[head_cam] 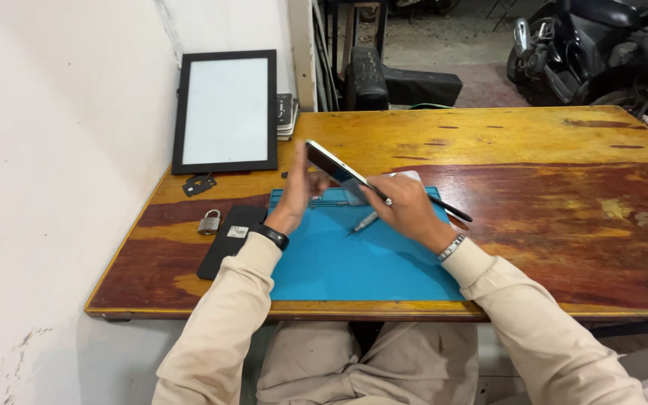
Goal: The person uses a metal spudger to pry and separate the screen assembly from the smartphone body. They lift the screen, inspect the internal components, and place the screen aside on the work mat.
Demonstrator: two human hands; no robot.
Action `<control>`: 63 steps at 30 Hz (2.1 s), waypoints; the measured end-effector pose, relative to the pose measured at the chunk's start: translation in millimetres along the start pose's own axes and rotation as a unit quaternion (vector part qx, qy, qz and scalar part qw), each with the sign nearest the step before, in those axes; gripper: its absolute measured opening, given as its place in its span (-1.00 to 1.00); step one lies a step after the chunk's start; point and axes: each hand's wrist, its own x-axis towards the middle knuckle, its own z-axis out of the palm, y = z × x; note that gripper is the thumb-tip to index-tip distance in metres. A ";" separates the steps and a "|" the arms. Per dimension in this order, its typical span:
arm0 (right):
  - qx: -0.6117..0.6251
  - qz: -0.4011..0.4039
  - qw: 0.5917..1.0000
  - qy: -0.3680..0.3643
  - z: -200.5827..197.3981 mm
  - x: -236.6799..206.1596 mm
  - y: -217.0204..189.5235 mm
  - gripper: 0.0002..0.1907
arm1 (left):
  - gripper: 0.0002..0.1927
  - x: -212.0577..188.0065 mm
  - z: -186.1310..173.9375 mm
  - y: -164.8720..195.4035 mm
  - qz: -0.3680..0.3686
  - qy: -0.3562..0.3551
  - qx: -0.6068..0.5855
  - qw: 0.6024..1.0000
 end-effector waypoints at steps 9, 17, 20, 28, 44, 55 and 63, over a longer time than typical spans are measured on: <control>0.040 0.001 0.998 -0.048 8.2 17.2 -13.5 -0.76 | -0.34 7.8 38.3 12.9 -0.005 0.071 -0.161 0.984; 0.090 -0.037 0.975 -0.198 2.6 20.7 -9.4 -0.60 | -0.39 14.4 20.2 3.4 -0.042 0.099 -0.216 0.970; 0.078 -0.024 0.964 -0.252 0.0 22.7 5.7 -0.47 | -0.36 22.0 5.7 -3.6 -0.082 0.055 -0.278 0.956; 0.024 0.121 0.954 -0.274 -1.3 6.2 58.3 -0.66 | -0.25 51.2 6.8 -25.1 -0.140 -0.086 -0.362 0.918; 0.001 0.225 0.955 -0.191 -22.0 -23.8 164.4 -0.85 | -0.47 79.4 23.9 -55.4 -0.078 0.127 -0.250 0.957; -0.121 0.408 0.855 -0.296 -60.3 -62.3 239.1 -0.74 | -0.55 89.1 15.9 -79.8 -0.032 0.144 -0.245 0.958; -0.099 0.518 0.777 -0.344 -73.1 -48.7 252.9 -0.69 | -0.59 115.1 19.7 -84.5 -0.003 0.126 -0.257 0.958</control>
